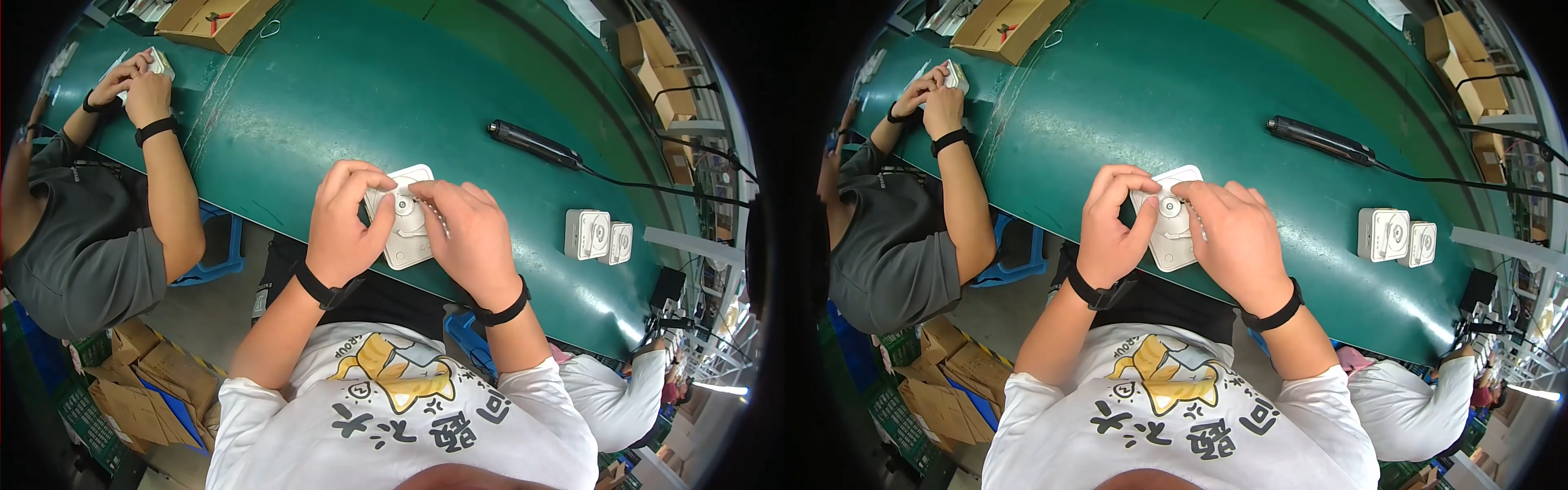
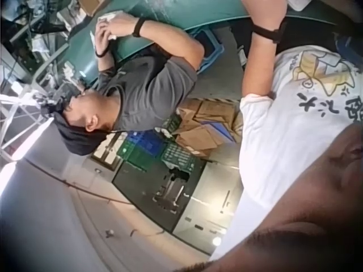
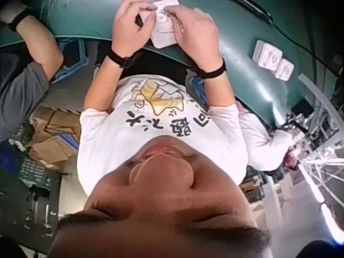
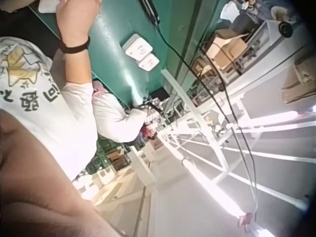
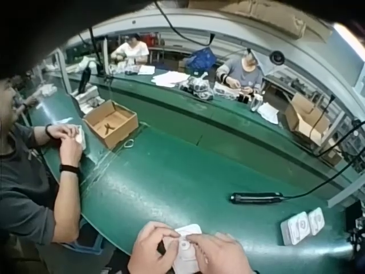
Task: Manually assembling small white plastic electronic component housings at a workbench.
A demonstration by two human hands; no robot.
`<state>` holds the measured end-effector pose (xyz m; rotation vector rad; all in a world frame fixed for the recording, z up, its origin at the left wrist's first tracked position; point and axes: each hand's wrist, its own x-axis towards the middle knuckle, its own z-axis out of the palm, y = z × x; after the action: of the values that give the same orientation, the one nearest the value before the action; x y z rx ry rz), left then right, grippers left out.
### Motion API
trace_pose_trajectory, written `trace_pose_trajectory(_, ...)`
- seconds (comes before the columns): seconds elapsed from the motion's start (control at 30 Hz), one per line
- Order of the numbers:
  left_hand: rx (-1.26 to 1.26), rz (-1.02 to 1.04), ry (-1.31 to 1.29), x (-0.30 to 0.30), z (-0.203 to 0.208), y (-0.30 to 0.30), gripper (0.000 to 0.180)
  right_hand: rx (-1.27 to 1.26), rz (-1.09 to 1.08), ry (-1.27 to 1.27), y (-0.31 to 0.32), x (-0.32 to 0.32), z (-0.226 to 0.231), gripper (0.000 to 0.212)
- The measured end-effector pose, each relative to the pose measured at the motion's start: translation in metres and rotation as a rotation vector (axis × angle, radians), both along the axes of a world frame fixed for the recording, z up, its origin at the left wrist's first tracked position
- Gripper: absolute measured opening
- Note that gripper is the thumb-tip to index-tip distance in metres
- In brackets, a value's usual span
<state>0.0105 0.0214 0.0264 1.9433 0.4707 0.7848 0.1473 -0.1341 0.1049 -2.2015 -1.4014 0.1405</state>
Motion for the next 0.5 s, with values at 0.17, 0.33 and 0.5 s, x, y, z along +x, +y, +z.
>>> trace_pose_trajectory(0.17,0.103,-0.08,0.026,0.007,0.011,0.003,0.022,-0.024,0.046,-0.007,0.001,0.006,0.002,0.021)
trace_pose_trajectory(0.33,0.081,-0.063,0.086,0.003,-0.001,-0.002,0.024,0.118,0.09,0.103,0.001,0.007,-0.002,0.02)
trace_pose_trajectory(0.5,0.089,-0.002,0.039,0.004,-0.011,-0.008,0.023,0.223,0.019,0.174,-0.003,0.008,-0.022,0.019)
